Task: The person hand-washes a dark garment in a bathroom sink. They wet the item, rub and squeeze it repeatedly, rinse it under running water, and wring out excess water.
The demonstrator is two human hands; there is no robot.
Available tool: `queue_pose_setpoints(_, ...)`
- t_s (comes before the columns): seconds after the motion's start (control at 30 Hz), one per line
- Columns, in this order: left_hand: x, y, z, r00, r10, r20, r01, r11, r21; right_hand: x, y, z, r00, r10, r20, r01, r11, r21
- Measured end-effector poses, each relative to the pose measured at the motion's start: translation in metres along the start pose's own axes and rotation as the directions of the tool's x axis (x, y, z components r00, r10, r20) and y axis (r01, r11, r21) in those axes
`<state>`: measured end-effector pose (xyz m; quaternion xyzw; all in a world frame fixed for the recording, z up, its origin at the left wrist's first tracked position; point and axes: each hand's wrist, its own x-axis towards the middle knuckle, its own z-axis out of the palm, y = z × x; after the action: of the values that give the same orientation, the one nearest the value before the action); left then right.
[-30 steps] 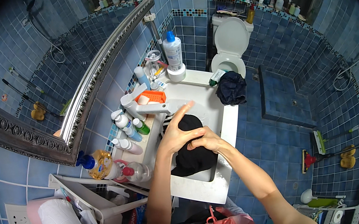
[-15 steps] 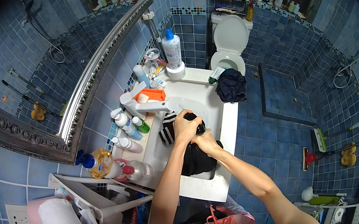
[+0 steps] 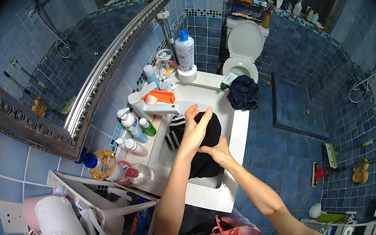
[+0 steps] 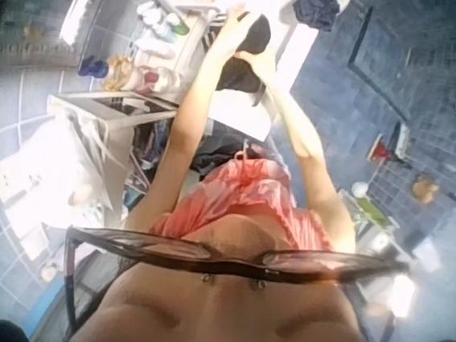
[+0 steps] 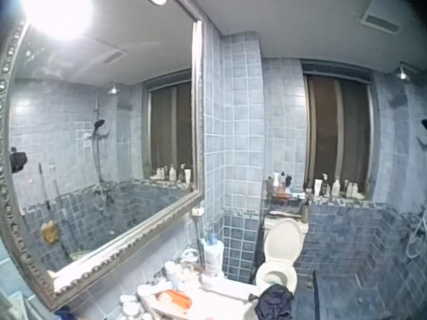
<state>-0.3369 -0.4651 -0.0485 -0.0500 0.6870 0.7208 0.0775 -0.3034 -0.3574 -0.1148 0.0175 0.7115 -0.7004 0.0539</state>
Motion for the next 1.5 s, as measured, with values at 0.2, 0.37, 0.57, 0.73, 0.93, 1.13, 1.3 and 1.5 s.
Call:
queue_pose_setpoints(0.2,-0.052,-0.051,-0.036,0.938,0.323,0.124,-0.343,0.825,0.45,0.004,-0.06,-0.011,0.998,-0.045,-0.041,0.055,0.951,0.305)
queue_pose_setpoints(0.37,-0.04,-0.025,-0.01,0.868,0.494,0.037,-0.485,0.831,0.275,-0.007,-0.14,-0.003,0.972,-0.21,0.105,0.163,0.927,0.337)
queue_pose_setpoints(0.57,-0.025,0.016,-0.005,0.923,0.371,0.098,-0.355,0.923,-0.147,0.022,-0.169,0.0,0.948,-0.262,0.179,0.204,0.936,0.287)
queue_pose_setpoints(0.73,-0.016,0.007,-0.003,0.937,0.349,0.021,-0.345,0.933,-0.102,0.04,-0.158,0.007,0.977,-0.188,0.104,0.152,0.946,0.287)
queue_pose_setpoints(0.93,-0.005,-0.027,-0.011,0.968,0.25,0.025,-0.251,0.962,0.108,0.054,-0.128,0.014,0.985,0.172,-0.03,-0.137,0.868,0.477)
queue_pose_setpoints(1.13,-0.014,-0.054,-0.005,0.958,0.286,0.004,-0.283,0.946,0.161,0.066,-0.076,-0.002,0.941,0.316,0.12,-0.306,0.647,0.699)
queue_pose_setpoints(1.3,-0.047,-0.104,-0.017,0.958,0.285,0.035,-0.285,0.925,0.25,0.043,-0.102,-0.014,0.929,0.287,0.235,-0.359,0.534,0.766)
queue_pose_setpoints(1.5,-0.025,-0.135,-0.014,0.949,0.311,-0.058,-0.288,0.926,0.243,0.013,-0.111,-0.014,0.955,0.245,0.169,-0.266,0.448,0.854)
